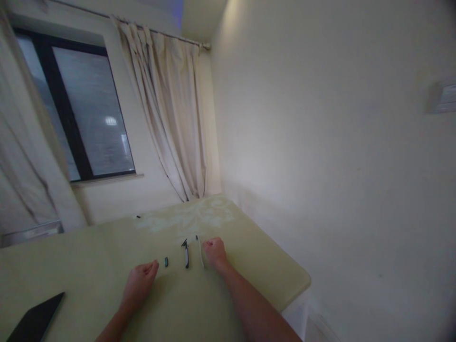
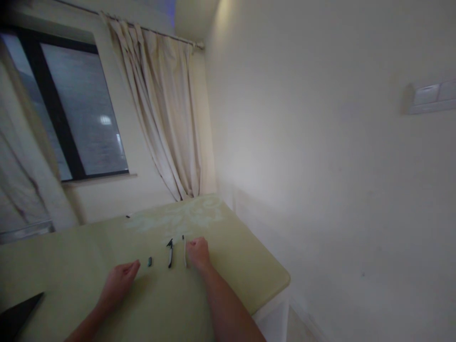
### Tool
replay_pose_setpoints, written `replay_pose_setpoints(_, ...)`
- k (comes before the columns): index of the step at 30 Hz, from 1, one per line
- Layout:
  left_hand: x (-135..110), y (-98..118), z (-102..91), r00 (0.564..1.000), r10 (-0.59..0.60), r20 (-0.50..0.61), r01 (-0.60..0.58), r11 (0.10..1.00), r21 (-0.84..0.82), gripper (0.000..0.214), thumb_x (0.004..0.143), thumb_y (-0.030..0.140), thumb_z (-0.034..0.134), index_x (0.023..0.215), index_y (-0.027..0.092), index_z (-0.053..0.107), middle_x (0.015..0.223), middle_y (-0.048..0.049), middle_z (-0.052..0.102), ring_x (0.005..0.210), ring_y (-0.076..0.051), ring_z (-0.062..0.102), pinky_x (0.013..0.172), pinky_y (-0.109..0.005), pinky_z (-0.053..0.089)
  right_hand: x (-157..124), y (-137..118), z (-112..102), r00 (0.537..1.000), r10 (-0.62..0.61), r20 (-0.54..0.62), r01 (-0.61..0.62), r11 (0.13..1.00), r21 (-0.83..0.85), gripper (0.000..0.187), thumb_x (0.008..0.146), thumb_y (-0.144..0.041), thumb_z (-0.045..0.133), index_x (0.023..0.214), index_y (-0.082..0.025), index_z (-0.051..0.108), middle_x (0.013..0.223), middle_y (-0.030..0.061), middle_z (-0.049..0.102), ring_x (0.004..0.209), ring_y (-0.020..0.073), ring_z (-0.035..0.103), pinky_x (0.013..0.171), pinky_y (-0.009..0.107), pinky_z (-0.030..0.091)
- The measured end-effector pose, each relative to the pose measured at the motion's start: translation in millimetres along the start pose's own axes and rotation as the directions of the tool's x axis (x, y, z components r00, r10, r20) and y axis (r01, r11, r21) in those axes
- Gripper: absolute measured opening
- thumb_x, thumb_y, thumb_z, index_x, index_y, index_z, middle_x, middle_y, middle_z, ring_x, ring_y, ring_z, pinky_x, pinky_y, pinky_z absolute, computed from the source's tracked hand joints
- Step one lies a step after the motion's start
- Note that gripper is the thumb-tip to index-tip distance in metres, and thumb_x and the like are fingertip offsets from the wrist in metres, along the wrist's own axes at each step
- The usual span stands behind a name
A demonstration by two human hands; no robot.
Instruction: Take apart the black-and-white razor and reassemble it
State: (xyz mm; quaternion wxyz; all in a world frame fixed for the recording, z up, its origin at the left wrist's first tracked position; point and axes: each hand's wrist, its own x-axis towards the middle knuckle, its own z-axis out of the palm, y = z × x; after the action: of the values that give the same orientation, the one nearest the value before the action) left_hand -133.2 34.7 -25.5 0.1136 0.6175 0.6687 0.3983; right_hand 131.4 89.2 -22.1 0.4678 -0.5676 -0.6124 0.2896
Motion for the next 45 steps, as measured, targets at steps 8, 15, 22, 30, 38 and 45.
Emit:
replay_pose_setpoints(8,-10,1,3.1,0.99,0.017,0.143,-0.037,0.99,0.139,0.057,0.08,0.073,0.042,0.052,0.023,0.033,0.053,0.0009,0.036,0.053,-0.015,0.037,0.055,-0.028,0.03,2,10,-18,0.938,-0.086,0.337,0.063,0.995,0.078,0.05,0.084,-0.027,0.063,0.05,-0.022,0.027,0.051,-0.0084,0.02,0.05,0.0075,0.019,0.05,0.026,0.013)
replay_pose_setpoints(15,-11,-3,1.5,0.991,-0.015,0.132,-0.003,0.991,0.135,0.057,0.08,0.074,0.038,0.055,0.024,0.028,0.054,0.0022,0.029,0.054,-0.015,0.033,0.055,-0.027,0.028,-8,16,-13,0.941,-0.129,0.314,0.123,0.992,0.038,0.05,0.088,-0.033,0.062,0.052,-0.021,0.03,0.053,-0.0073,0.022,0.052,0.0083,0.022,0.053,0.026,0.016)
replay_pose_setpoints(22,-14,3,-3.5,0.99,-0.021,0.139,0.0,0.988,0.152,0.053,0.082,0.071,0.035,0.056,0.025,0.026,0.055,0.0029,0.028,0.054,-0.014,0.033,0.055,-0.028,0.026,-18,2,-19,0.948,-0.193,0.253,0.233,0.963,-0.138,0.02,0.09,-0.034,0.066,0.078,-0.019,0.059,0.065,-0.0046,0.049,0.062,0.0121,0.043,0.06,0.025,0.027)
replay_pose_setpoints(30,-27,21,3.2,0.992,0.017,0.126,-0.056,0.95,0.308,0.046,0.092,0.057,0.037,0.059,0.024,0.035,0.053,0.0028,0.041,0.053,-0.014,0.04,0.055,-0.027,0.025,-26,-1,-18,0.936,-0.246,0.251,0.32,0.894,-0.315,0.03,0.083,-0.04,0.076,0.102,-0.02,0.062,0.093,0.0036,0.062,0.083,0.0187,0.055,0.074,0.028,0.039)
replay_pose_setpoints(38,-28,100,30.3,0.959,-0.18,0.22,0.041,0.853,0.52,0.054,0.099,0.059,0.033,0.086,0.02,0.068,0.088,-0.0141,0.075,0.084,-0.031,0.072,0.07,-0.034,0.045,-29,3,-29,0.88,-0.339,0.333,0.45,0.82,-0.354,0.04,0.086,-0.045,0.075,0.116,-0.02,0.066,0.107,0.0088,0.064,0.098,0.0232,0.059,0.089,0.033,0.044)
replay_pose_setpoints(45,-35,108,59.5,0.969,-0.121,0.213,-0.017,0.835,0.549,0.046,0.101,0.048,0.037,0.104,0.017,0.071,0.101,-0.0215,0.077,0.094,-0.037,0.074,0.076,-0.043,0.051,-30,7,-29,0.816,-0.371,0.444,0.542,0.758,-0.362,0.029,0.091,-0.039,0.073,0.112,-0.019,0.074,0.107,0.0091,0.064,0.102,0.0232,0.057,0.091,0.034,0.043)
